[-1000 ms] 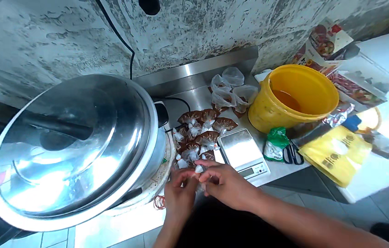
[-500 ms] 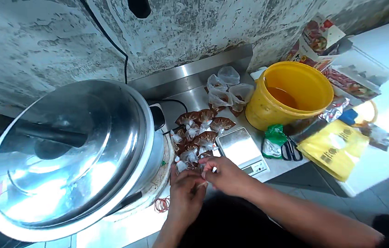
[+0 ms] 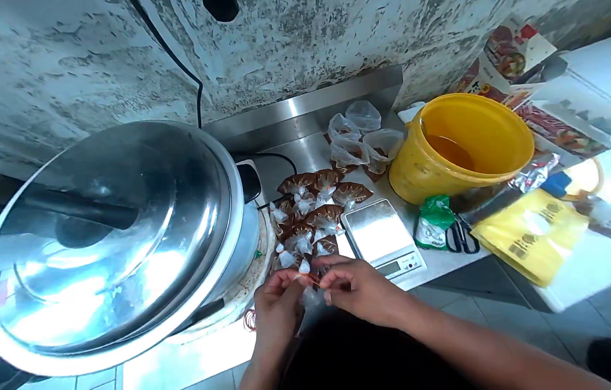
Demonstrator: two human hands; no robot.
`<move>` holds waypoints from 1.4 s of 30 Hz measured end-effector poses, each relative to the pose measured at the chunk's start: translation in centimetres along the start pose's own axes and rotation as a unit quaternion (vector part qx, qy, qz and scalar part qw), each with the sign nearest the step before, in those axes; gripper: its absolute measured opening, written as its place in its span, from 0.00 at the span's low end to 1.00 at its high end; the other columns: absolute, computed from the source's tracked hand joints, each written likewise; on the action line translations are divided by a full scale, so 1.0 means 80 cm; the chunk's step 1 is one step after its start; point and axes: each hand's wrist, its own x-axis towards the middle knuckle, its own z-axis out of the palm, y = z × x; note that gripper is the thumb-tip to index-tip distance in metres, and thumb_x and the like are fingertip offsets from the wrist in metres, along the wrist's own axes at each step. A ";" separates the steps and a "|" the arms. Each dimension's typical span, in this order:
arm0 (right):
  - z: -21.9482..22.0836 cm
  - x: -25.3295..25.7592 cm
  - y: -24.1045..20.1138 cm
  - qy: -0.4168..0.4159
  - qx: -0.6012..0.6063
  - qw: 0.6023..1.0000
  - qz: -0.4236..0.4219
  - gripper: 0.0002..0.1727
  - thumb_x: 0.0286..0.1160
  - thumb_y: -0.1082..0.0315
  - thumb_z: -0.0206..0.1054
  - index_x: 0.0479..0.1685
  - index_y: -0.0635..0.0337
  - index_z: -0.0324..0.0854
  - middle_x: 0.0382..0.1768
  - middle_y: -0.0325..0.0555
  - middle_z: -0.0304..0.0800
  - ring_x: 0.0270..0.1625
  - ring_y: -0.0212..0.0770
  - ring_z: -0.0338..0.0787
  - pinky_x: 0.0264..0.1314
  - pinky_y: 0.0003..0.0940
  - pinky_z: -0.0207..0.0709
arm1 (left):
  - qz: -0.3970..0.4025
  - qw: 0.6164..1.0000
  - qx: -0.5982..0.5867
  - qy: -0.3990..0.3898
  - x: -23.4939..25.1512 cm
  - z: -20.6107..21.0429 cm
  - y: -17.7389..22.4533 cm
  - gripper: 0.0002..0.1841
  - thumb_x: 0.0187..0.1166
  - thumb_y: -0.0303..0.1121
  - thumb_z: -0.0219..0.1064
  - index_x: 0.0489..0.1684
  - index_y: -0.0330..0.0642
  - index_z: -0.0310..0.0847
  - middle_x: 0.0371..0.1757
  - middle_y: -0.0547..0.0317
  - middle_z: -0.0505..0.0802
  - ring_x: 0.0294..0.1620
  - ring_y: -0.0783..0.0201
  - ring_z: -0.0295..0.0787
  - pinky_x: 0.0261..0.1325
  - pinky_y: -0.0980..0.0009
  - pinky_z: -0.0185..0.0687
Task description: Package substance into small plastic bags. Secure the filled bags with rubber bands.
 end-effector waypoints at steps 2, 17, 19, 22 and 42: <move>-0.007 0.004 0.017 0.003 0.003 1.000 0.014 0.09 0.78 0.66 0.66 0.42 0.62 0.88 0.72 0.46 0.82 0.44 0.32 0.92 0.49 0.31 0.89 | -0.019 0.993 -0.111 -0.036 -0.002 -0.007 -0.004 0.04 0.74 0.22 0.68 0.39 0.31 0.86 0.31 0.48 0.94 0.27 0.65 0.91 0.30 0.70 0.88; 0.008 0.009 -0.022 -0.008 -0.039 0.996 0.078 0.09 0.78 0.65 0.66 0.45 0.61 0.89 0.75 0.49 0.80 0.55 0.36 0.93 0.59 0.34 0.88 | 0.070 0.975 0.212 0.006 -0.005 0.002 -0.010 0.05 0.74 0.30 0.69 0.36 0.43 0.91 0.29 0.65 0.92 0.28 0.73 0.88 0.44 0.71 0.87; 0.004 0.006 -0.001 -0.002 -0.039 0.996 0.076 0.10 0.76 0.64 0.69 0.43 0.61 0.89 0.78 0.46 0.79 0.58 0.35 0.92 0.62 0.34 0.87 | -0.005 1.000 0.020 0.020 -0.004 0.000 -0.007 0.04 0.74 0.23 0.68 0.37 0.31 0.87 0.26 0.53 0.91 0.20 0.67 0.84 0.22 0.72 0.81; -0.016 0.011 0.026 -0.002 0.031 0.993 0.114 0.09 0.77 0.64 0.68 0.43 0.61 0.89 0.65 0.42 0.88 0.38 0.31 0.90 0.42 0.30 0.87 | -0.009 0.996 -0.065 -0.061 -0.009 -0.007 -0.015 0.04 0.75 0.22 0.68 0.39 0.29 0.86 0.32 0.47 0.95 0.29 0.63 0.92 0.34 0.69 0.89; -0.058 -0.055 0.079 0.221 0.219 0.949 0.047 0.14 0.78 0.68 0.65 0.58 0.59 0.88 0.79 0.46 0.79 0.59 0.42 0.92 0.55 0.42 0.90 | 0.123 0.968 0.196 -0.097 0.078 0.055 0.007 0.06 0.74 0.26 0.71 0.44 0.35 0.87 0.38 0.56 0.94 0.39 0.64 0.92 0.46 0.68 0.91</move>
